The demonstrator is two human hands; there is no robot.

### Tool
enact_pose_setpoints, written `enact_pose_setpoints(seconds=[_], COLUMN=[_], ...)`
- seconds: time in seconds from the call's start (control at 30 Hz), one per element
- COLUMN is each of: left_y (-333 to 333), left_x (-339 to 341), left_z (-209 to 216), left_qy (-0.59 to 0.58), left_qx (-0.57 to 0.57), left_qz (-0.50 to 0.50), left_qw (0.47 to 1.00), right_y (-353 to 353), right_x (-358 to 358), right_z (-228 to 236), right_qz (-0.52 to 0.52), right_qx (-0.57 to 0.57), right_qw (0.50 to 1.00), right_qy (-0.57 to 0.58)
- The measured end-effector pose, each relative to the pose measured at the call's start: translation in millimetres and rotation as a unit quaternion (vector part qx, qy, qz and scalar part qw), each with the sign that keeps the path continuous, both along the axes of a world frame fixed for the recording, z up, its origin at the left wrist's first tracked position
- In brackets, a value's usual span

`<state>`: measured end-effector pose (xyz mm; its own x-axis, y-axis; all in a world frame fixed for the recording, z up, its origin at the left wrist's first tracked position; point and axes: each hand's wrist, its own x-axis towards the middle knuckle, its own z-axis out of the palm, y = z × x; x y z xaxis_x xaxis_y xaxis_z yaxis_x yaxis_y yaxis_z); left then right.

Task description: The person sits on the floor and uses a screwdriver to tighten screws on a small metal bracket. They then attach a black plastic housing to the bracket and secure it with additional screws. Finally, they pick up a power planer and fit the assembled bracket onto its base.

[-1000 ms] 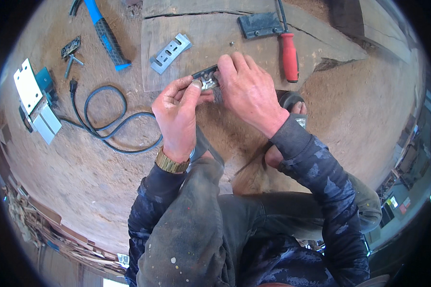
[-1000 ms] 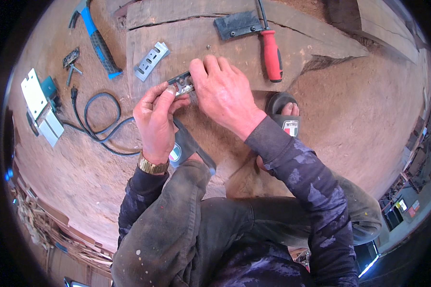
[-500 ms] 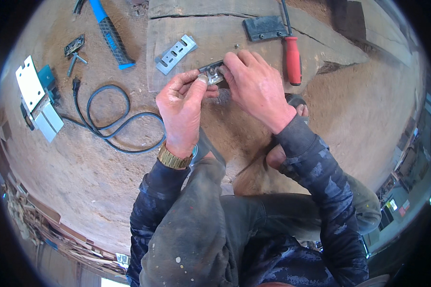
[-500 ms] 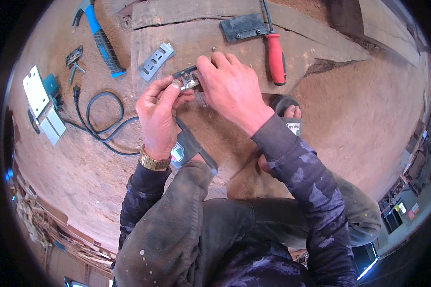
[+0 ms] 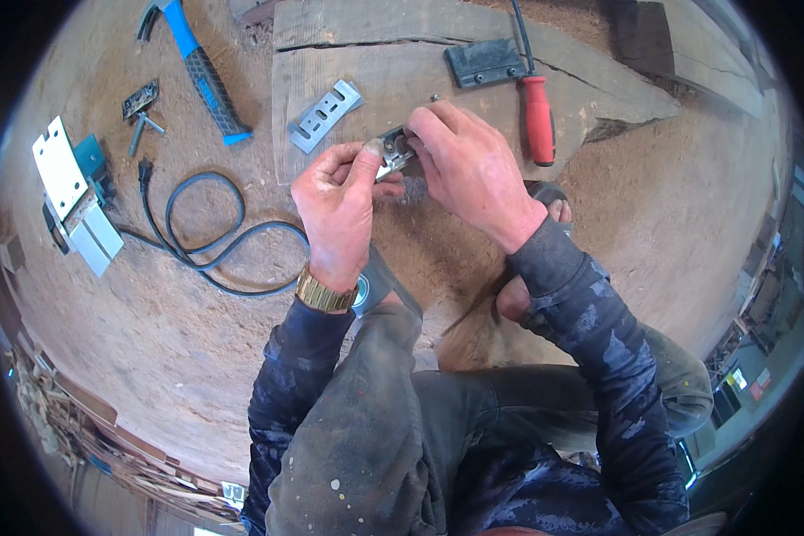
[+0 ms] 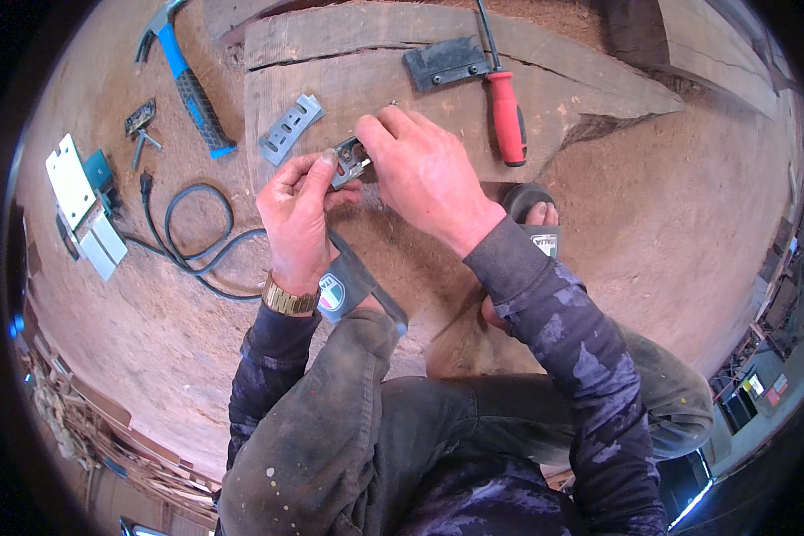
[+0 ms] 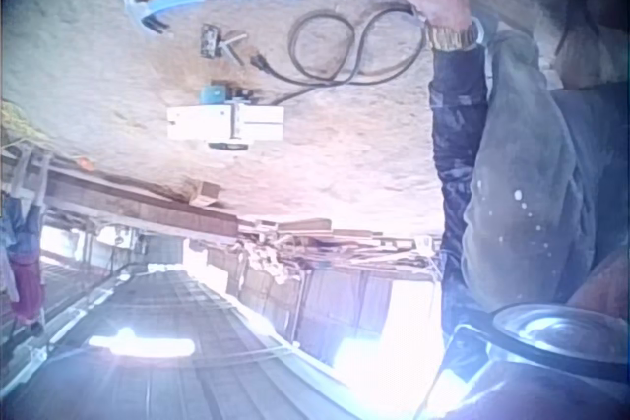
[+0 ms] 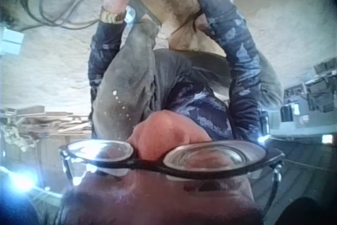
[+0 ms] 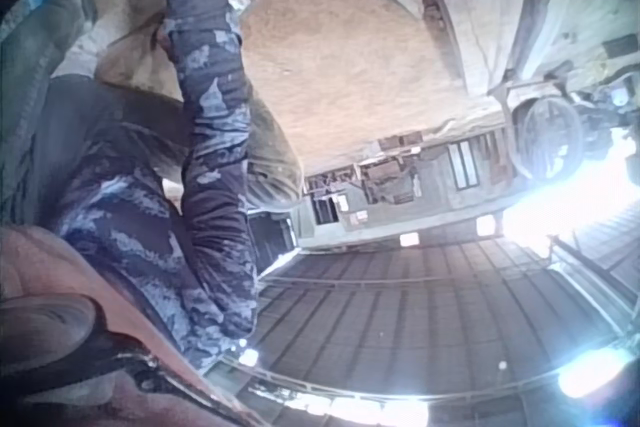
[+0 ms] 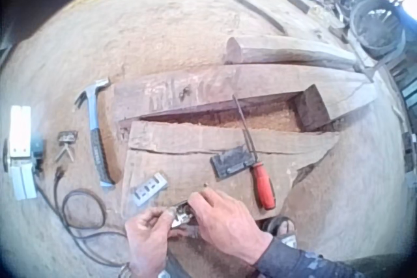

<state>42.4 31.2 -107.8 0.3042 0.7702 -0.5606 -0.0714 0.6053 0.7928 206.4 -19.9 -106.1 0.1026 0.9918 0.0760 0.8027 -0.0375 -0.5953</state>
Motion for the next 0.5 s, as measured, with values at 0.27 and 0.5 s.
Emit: enact_pose_setpoints(seconds=[0.27, 0.5], left_y=[6, 12], left_x=[5, 7], left_z=[-7, -14], left_qy=[0.052, 0.210], left_qx=[0.100, 0.381], left_qz=[-0.025, -0.061], left_qw=[0.993, 0.899], right_y=[-7, -20], right_x=[6, 15], right_z=[1, 0], right_qz=[-0.147, -0.180], right_qx=[0.022, -0.005], right_qw=[0.982, 0.977], right_qy=[0.119, 0.115])
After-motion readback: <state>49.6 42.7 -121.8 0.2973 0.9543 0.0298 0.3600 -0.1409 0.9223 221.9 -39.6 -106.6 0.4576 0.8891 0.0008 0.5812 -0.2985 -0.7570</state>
